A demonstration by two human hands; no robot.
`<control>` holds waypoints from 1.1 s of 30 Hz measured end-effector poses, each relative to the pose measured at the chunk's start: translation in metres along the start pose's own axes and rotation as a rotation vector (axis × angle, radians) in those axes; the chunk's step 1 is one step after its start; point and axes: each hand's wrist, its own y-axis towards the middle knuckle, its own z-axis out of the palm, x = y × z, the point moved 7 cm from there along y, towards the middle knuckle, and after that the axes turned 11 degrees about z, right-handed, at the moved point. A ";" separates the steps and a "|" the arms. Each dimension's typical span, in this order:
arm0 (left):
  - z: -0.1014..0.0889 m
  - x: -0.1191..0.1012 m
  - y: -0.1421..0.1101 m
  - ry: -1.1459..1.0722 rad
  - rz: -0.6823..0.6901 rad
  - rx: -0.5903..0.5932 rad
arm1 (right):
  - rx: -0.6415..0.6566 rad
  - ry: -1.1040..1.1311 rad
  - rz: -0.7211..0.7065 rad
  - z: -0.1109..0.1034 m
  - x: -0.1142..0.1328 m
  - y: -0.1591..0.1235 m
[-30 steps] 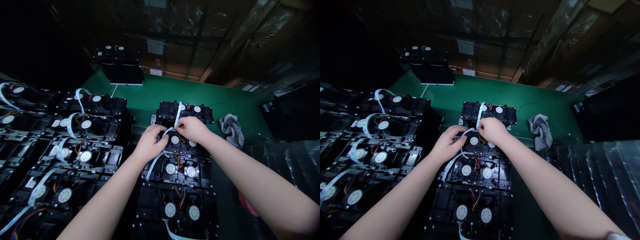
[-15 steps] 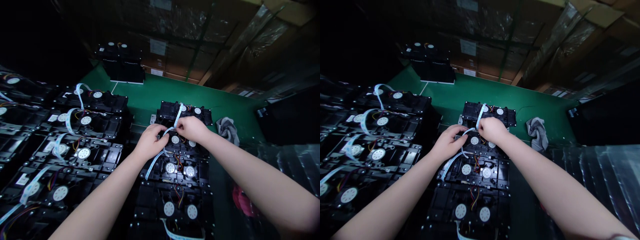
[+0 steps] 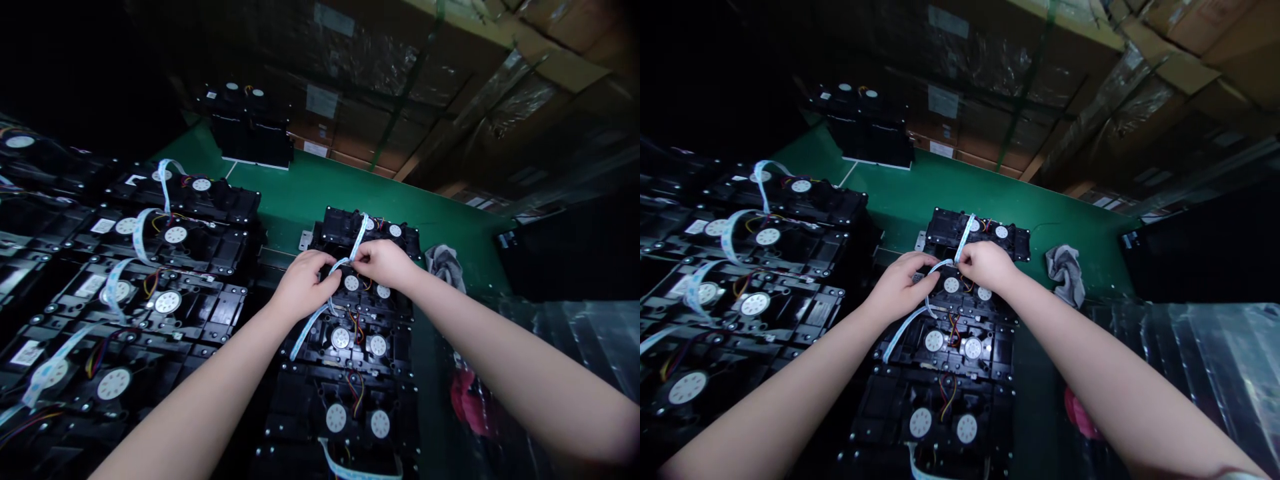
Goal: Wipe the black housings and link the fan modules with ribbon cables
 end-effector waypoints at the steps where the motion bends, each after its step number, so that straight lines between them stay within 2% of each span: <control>1: 0.000 0.000 0.000 -0.001 0.001 -0.003 | -0.001 0.007 0.001 0.000 -0.001 0.000; 11: -0.001 -0.002 0.000 0.013 0.010 -0.006 | 0.011 0.051 -0.029 0.000 0.003 -0.005; 18: 0.000 -0.002 0.000 -0.010 -0.003 0.002 | -0.036 -0.028 -0.025 -0.003 0.007 -0.005; 25: 0.000 0.000 0.000 -0.003 0.004 -0.004 | 0.028 -0.083 -0.062 -0.001 0.010 -0.005; 33: 0.000 -0.001 0.000 0.004 0.006 0.002 | 0.172 -0.115 -0.139 0.001 0.014 -0.017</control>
